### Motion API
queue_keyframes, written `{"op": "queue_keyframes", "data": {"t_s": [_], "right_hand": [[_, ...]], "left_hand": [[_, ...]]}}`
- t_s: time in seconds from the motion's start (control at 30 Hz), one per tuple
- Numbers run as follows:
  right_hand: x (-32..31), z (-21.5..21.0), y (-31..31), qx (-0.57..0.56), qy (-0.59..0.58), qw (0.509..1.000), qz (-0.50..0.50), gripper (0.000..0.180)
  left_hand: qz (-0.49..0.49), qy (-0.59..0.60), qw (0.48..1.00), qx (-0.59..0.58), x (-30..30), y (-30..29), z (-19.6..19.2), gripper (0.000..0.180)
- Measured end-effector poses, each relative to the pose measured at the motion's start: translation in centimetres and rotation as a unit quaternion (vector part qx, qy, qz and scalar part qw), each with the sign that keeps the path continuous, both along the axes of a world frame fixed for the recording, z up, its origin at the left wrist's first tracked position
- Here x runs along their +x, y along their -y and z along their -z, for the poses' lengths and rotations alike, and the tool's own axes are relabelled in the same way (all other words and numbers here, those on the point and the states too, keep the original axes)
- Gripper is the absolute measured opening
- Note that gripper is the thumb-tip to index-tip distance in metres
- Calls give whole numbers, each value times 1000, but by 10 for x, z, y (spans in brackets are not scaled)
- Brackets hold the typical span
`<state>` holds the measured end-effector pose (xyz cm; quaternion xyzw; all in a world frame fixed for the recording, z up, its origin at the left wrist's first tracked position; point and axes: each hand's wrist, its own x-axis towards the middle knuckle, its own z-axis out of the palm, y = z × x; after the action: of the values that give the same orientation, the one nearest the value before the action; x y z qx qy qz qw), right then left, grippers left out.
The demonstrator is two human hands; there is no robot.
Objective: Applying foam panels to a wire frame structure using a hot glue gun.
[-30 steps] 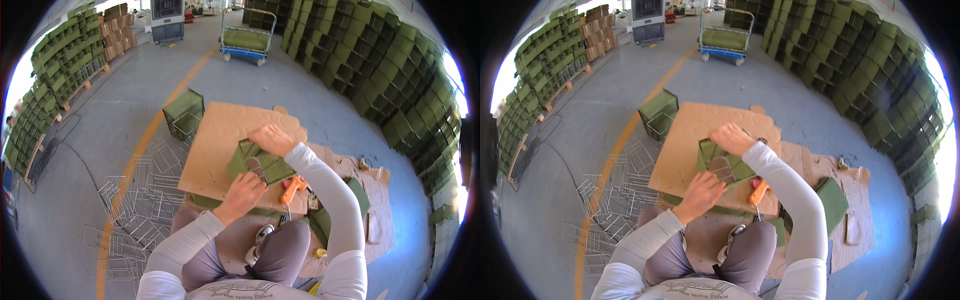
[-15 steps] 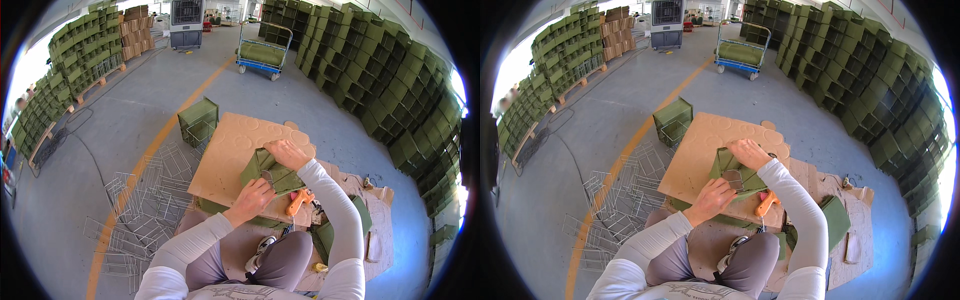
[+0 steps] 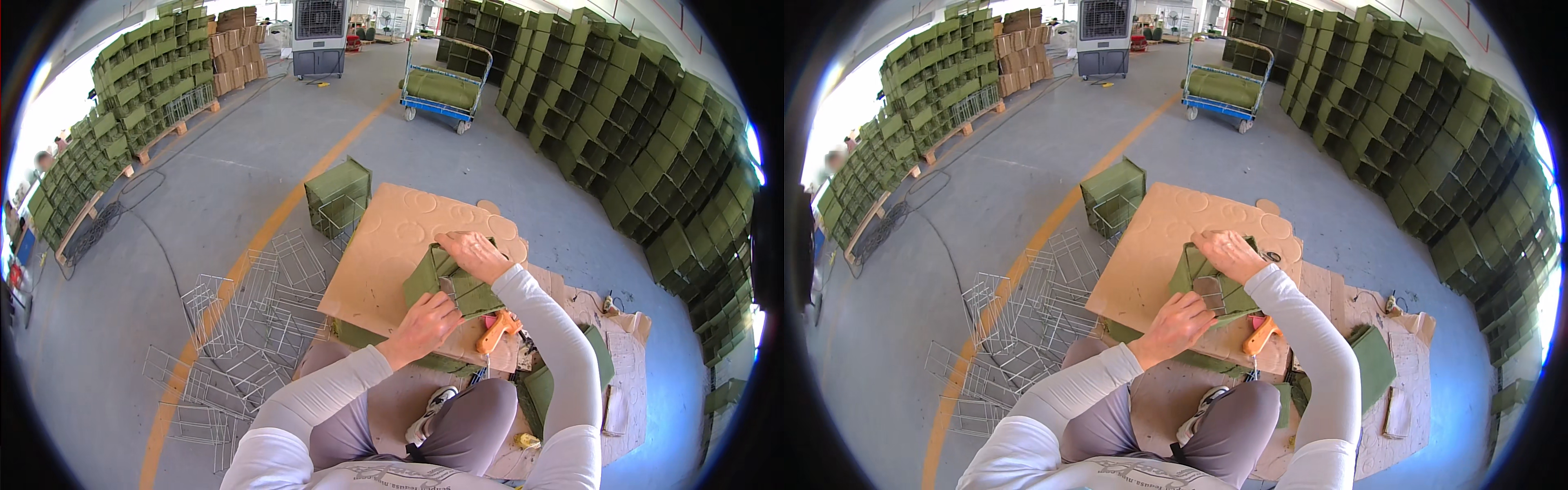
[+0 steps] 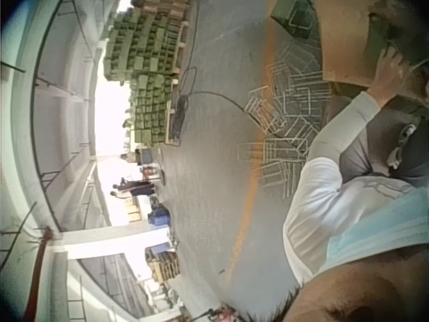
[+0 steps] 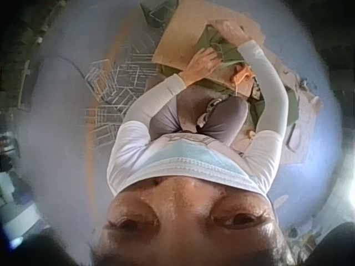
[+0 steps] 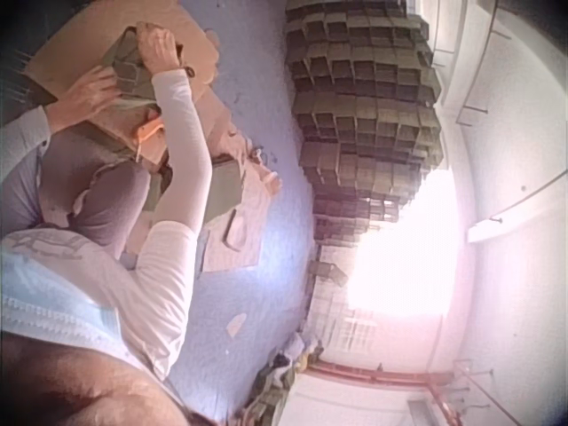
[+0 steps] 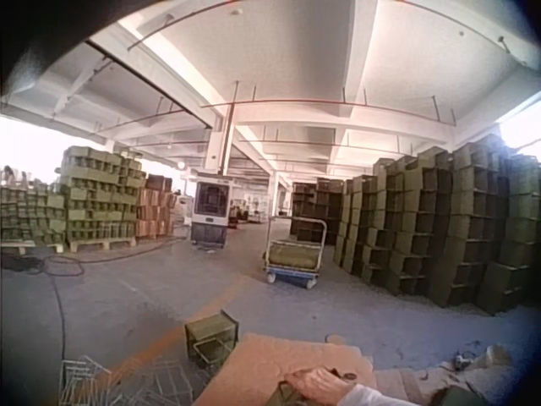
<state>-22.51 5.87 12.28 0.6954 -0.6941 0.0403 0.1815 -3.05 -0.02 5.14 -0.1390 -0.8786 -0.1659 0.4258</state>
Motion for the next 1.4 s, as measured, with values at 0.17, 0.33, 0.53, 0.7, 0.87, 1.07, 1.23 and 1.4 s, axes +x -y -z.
{"op": "queue_keyframes", "data": {"t_s": [0.17, 0.33, 0.53, 0.7, 0.87, 1.07, 1.23, 1.4], "right_hand": [[2, 4, -1, -4, -18, 1000, 3, 20], [1, 3, 3, -22, 4, 1000, -10, 19], [5, 3, 5, -8, 20, 1000, -11, 15], [8, 1, 6, -21, 51, 998, -14, 14], [14, -6, 9, 8, 49, 998, -27, 17], [10, 0, 10, 13, 44, 999, -20, 19], [6, -13, 3, 1, 100, 995, -10, 18], [7, -28, -6, 87, 103, 989, 62, 17]], "left_hand": [[0, -1, 1000, -3, 1, -1, 1, 9], [-2, -1, 1000, -5, 1, 0, 1, 10], [5, -14, 1000, -4, 2, -3, 1, 10], [6, -10, 1000, -6, 1, -2, 2, 10], [13, -15, 1000, 0, 1, -4, 4, 11], [2, 0, 1000, -13, 1, -4, 3, 11], [14, 1, 1000, -10, 0, -7, 3, 12], [13, 3, 1000, -21, 1, -6, 5, 11]]}}
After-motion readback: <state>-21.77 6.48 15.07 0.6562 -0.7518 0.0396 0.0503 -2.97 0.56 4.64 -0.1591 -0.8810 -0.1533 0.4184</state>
